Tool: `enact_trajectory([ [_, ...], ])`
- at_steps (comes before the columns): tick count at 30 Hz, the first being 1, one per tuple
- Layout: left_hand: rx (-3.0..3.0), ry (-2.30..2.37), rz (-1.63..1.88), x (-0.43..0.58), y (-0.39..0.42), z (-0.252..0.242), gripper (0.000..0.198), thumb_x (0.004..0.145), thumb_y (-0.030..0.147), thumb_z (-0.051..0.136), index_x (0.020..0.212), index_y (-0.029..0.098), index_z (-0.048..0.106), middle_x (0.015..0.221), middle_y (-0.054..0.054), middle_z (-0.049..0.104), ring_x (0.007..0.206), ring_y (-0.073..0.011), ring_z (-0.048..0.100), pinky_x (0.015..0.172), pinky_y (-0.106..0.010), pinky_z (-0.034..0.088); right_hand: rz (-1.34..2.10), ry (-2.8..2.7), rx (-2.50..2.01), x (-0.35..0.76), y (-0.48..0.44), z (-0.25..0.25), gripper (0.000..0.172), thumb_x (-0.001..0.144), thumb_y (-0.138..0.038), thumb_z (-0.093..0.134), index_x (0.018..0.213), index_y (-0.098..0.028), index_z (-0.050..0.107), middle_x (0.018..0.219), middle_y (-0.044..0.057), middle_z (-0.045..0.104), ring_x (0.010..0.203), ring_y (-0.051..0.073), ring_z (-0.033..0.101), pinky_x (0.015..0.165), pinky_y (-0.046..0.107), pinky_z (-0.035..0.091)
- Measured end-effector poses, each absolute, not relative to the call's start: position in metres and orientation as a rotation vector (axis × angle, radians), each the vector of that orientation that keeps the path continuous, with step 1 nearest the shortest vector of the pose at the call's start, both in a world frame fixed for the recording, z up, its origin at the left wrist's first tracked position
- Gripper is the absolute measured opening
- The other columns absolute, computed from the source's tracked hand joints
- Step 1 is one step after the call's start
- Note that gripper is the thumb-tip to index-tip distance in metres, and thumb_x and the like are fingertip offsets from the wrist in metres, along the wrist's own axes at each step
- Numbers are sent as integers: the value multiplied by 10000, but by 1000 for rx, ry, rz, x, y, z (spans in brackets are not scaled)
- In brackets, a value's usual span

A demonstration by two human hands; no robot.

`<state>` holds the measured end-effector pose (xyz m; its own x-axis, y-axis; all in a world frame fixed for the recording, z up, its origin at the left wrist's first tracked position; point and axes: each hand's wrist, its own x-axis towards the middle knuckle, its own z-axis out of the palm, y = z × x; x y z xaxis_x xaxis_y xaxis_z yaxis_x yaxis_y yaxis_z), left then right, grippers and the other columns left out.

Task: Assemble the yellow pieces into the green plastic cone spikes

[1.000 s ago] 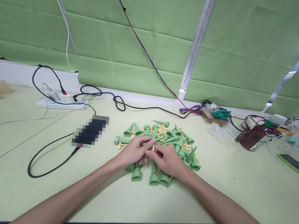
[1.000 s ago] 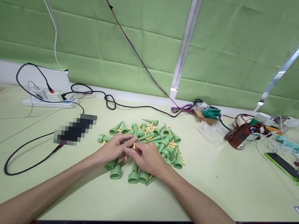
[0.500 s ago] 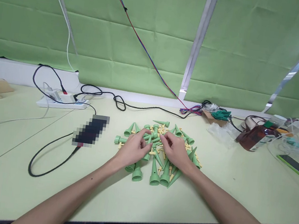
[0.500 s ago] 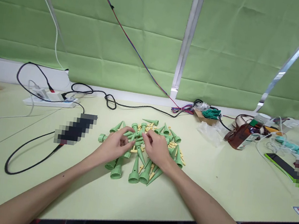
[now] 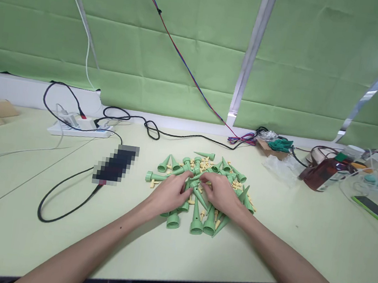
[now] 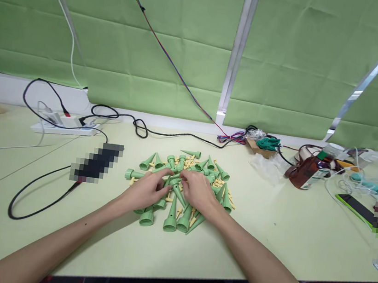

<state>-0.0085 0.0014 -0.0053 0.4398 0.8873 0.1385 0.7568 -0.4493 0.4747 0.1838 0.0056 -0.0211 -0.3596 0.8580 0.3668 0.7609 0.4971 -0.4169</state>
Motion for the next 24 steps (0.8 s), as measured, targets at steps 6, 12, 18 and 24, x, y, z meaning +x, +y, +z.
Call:
enact_trajectory([
  [6, 2351, 1375, 615, -10, 4, -8, 296, 911, 317, 471, 1159, 206, 586, 584, 22, 588, 581, -188, 564, 517, -274, 301, 152, -2206, -1393, 189, 6, -17, 201, 898, -73, 493, 949, -175, 659, 886, 48, 698, 834, 176, 632, 722, 250, 417],
  [12, 2320, 1371, 824, -9, 5, -5, 231, 910, 306, 482, 1059, 199, 624, 580, 36, 569, 547, -156, 550, 556, -262, 368, 125, -2256, -1469, 191, 6, -14, 196, 893, -87, 510, 932, -187, 674, 897, 47, 702, 832, 179, 630, 663, 241, 376],
  [18, 2326, 1345, 881, -6, 3, -2, 204, 914, 286, 479, 994, 190, 640, 567, 43, 548, 522, -131, 516, 560, -251, 375, 84, -2273, -1547, 191, 4, -12, 185, 897, -124, 521, 960, -199, 678, 902, 49, 718, 836, 188, 637, 641, 250, 349],
  [24, 2340, 1320, 884, -6, 2, -3, 197, 915, 284, 477, 957, 187, 643, 559, 45, 524, 524, -128, 502, 571, -248, 369, 21, -2254, -1621, 189, 2, -11, 205, 910, -138, 492, 976, -211, 673, 898, 49, 735, 828, 207, 655, 624, 259, 336],
])
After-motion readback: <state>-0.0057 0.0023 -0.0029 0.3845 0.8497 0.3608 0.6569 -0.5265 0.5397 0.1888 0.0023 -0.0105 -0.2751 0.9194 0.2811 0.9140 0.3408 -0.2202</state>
